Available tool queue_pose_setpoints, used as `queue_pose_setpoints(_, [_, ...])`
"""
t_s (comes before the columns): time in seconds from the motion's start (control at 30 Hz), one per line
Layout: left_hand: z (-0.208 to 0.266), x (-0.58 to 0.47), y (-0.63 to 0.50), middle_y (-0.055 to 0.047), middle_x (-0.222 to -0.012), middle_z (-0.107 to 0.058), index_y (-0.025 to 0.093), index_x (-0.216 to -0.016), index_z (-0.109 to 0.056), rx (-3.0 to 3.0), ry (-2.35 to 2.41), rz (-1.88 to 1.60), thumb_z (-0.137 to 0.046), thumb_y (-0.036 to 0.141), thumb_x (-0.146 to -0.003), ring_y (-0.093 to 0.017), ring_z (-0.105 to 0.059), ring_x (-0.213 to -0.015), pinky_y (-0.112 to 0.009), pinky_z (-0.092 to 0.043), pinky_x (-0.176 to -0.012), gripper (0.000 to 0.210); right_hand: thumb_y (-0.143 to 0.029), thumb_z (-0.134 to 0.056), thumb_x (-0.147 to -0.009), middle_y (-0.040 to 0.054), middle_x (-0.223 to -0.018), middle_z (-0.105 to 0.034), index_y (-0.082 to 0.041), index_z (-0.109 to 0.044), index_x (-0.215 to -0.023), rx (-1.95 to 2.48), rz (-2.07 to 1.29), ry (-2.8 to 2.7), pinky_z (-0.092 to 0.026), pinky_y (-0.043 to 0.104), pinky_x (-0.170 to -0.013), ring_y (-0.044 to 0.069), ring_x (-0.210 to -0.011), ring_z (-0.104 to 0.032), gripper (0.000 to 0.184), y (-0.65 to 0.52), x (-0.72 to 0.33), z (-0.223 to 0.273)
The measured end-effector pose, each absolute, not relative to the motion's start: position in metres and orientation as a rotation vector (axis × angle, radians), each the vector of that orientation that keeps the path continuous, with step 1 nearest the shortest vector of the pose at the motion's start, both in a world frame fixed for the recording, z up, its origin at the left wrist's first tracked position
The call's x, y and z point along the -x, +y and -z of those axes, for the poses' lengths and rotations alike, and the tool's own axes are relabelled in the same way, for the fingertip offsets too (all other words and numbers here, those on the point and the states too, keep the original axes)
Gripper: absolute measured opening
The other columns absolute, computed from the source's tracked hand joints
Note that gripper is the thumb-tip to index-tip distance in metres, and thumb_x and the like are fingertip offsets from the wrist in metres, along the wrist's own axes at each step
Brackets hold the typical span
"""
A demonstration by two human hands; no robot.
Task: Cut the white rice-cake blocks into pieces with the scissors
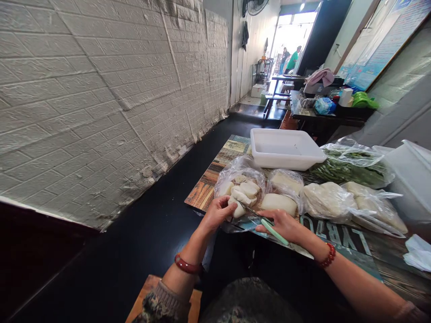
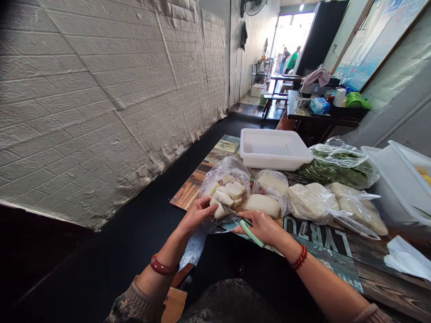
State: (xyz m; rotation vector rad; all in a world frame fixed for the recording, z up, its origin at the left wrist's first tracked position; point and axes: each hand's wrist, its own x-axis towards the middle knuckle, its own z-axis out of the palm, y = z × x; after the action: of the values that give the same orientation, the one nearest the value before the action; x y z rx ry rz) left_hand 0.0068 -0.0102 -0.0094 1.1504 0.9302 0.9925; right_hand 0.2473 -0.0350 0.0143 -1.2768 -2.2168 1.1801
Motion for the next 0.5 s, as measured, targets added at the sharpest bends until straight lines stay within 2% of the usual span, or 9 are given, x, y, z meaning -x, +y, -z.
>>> queue_pose_setpoints(0.2, [0.019,-0.011,-0.012,-0.001,-0.071,-0.063,0.013,-0.091,-0.068,-1.086,0.957,-1.044,-0.076,0.053,-0.071,-0.009,-0.05,-0.056,-0.02,-0.037,-0.052,0.046,-0.049,-0.061,-0.086,0.0032,-0.089,-0.075,-0.018,-0.074,-0.097,1.297,-1.155,-2.167,-0.05,0.029,-0.071,0.025,-0.082,-0.067,0.035,-0.039,-0.245,-0.012])
queue_pose_setpoints(0.33, [0.022,-0.012,-0.014,-0.002,-0.067,-0.061,0.012,-0.086,-0.068,-1.08,0.983,-1.07,-0.071,0.058,-0.074,-0.009,-0.048,-0.054,-0.02,-0.034,-0.05,0.047,-0.049,-0.063,-0.084,0.0052,-0.095,-0.076,-0.019,-0.073,-0.11,1.341,-1.09,-2.186,-0.052,0.031,-0.073,0.027,-0.085,-0.068,0.041,-0.039,-0.243,-0.012])
queue_pose_setpoints(0.5, [0.017,-0.01,-0.013,-0.003,-0.068,-0.063,0.011,-0.084,-0.071,-1.125,0.979,-1.037,-0.074,0.058,-0.07,-0.009,-0.048,-0.055,-0.021,-0.034,-0.052,0.05,-0.046,-0.065,-0.083,0.0057,-0.095,-0.077,-0.018,-0.071,-0.118,1.318,-1.152,-2.241,-0.053,0.033,-0.076,0.027,-0.086,-0.069,0.046,-0.036,-0.242,-0.016])
